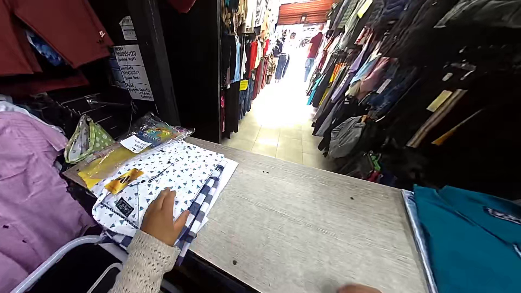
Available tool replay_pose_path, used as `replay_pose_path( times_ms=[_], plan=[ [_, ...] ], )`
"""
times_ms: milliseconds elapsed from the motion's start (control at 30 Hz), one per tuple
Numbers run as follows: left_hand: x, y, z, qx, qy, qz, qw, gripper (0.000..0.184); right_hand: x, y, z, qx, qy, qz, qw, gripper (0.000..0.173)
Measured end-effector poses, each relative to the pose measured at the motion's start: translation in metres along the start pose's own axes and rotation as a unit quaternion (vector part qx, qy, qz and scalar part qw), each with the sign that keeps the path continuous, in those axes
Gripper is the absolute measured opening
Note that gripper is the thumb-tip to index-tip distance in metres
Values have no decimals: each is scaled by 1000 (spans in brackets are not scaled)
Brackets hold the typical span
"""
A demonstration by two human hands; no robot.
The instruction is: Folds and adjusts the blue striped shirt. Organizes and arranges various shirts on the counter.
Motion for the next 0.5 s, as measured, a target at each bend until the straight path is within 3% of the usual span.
replay_pose_path(
  times_ms=[67, 133, 267, 500],
  plan=[
    [21, 5, 6, -15, 62, 2, 998, 65, -1, 5, 16, -2, -14, 8, 1000, 20],
    [18, 7, 10, -12, 89, 11, 996, 64, 3, 5, 22, -9, -34, 23, 999, 17],
    [8, 18, 22, 99, 136, -52, 984, 74, 1, -1, 18, -35, -58, 46, 997, 17],
    [0, 36, 22, 49, 179, -53, 981, 44, -12, -12, 6, -69, -48, 72, 994, 21]
  ],
)
Point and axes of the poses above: each hand's wrist, its own y-axis towards the middle knuckle, its own z-axis out of the palm, x = y × z, the point moved 10 cm from there along y, towards the middle knuckle, and after that the axes turned 11 degrees about -y, right-handed, at the moved point
